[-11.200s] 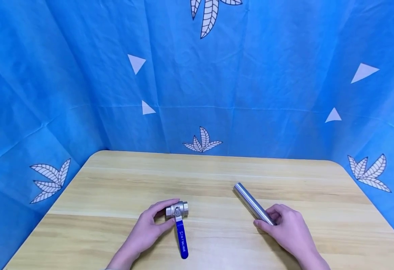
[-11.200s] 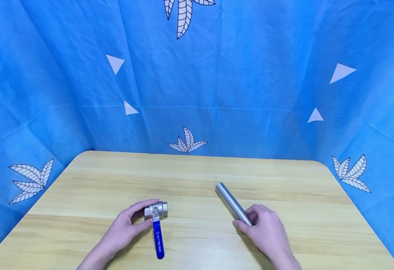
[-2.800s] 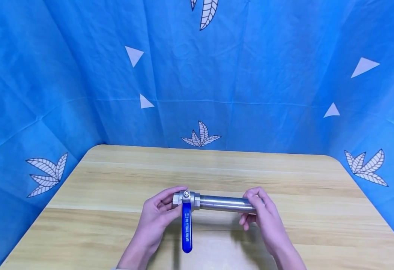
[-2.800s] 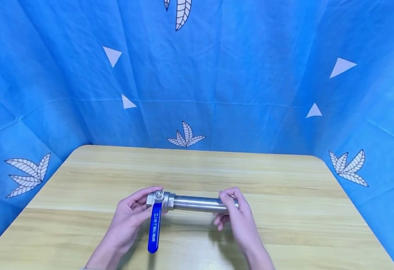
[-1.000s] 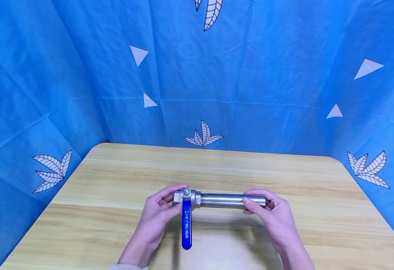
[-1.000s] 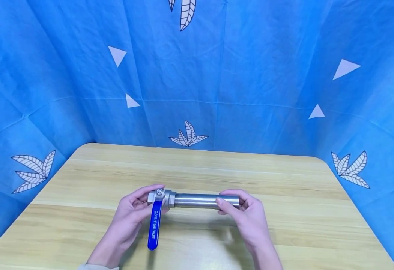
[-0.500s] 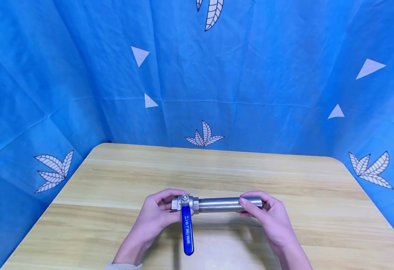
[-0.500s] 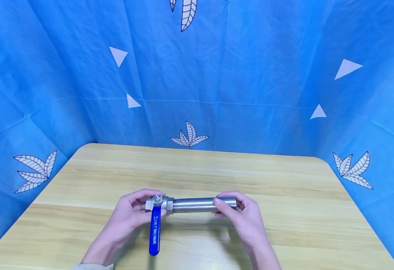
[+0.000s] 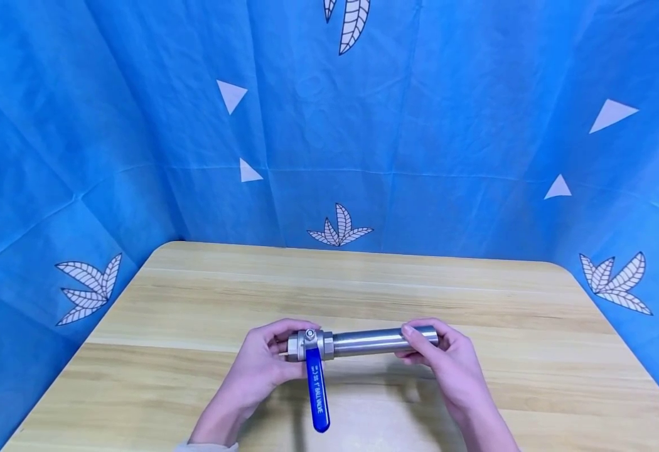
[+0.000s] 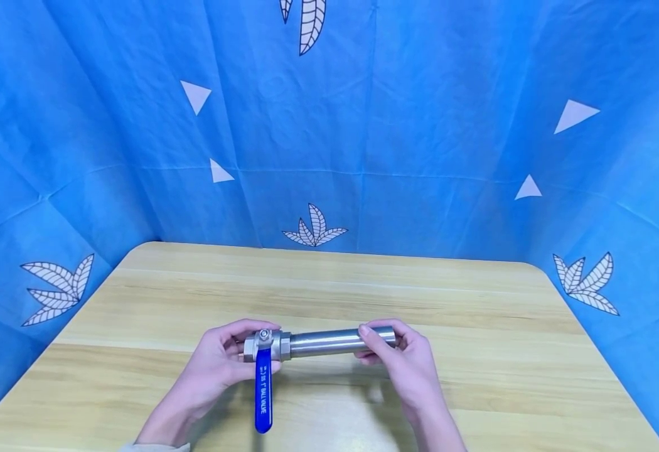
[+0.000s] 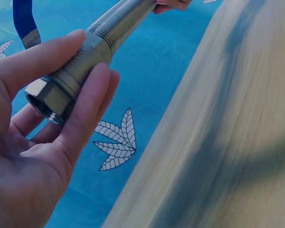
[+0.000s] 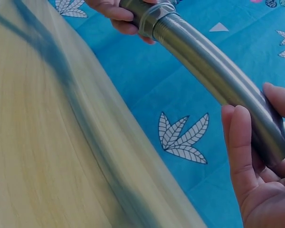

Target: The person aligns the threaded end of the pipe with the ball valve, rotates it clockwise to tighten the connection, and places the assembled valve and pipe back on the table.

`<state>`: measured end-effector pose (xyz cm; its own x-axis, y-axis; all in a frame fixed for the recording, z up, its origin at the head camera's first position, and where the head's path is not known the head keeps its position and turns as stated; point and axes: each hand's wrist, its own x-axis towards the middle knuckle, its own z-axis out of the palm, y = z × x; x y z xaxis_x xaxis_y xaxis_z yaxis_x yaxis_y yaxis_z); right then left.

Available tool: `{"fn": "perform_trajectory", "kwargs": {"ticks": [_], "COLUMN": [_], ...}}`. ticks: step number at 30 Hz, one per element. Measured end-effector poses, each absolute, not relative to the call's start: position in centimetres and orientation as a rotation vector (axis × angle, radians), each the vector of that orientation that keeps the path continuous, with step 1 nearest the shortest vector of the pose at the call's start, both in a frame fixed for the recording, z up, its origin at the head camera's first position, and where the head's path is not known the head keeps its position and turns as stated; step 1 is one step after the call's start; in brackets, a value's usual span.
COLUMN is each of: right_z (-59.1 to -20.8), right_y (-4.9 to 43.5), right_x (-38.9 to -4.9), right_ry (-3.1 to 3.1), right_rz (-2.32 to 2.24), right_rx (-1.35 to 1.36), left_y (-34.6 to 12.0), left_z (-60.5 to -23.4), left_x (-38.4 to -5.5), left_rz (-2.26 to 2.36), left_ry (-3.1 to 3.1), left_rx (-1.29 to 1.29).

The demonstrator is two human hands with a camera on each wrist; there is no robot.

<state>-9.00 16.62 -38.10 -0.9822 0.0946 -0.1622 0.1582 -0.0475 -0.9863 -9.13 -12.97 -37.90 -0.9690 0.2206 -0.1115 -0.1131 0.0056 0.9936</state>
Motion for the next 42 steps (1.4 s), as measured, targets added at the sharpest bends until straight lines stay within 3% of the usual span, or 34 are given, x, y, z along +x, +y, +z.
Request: {"fn": "perform_trajectory", "kwargs": {"ticks": [5,14,25,32,37,42], "right_z": [-38.3,-38.5,-38.1,-38.1,-38.2,-38.6], "right_y": [16.6,18.5,18.1,18.7,18.8,19.2], "right_x": [-9.0,-9.0,-8.8,-8.5,-8.6,-8.7], "right_ry": [2.088,1.83,2.028,2.049,2.047,1.889], "right_rz": [-2.273,-2.32,-2.142,-2.142,-2.16,-2.303], "right_rx": [0.234,-0.224,-0.076,-0.343,-0.33,-0.496], "left_y": [-12.9,-13.3,-13.6,-13.4,-13.4,-13.4], "left_z": [-38.0,-38.1,-38.0,-37.9,-37.7,-37.6], "left_x": [-9.2,-9.3,-9.2,-9.2,-9.2,-9.2], "left_rz": [2.047,2.084,2.162,2.216,2.219,2.229], "left_ry": [2.076,2.086,2.001,1.952,1.944,1.929], "left_rx": [0.136,0.123,0.148,0.001,-0.023,-0.032]}}
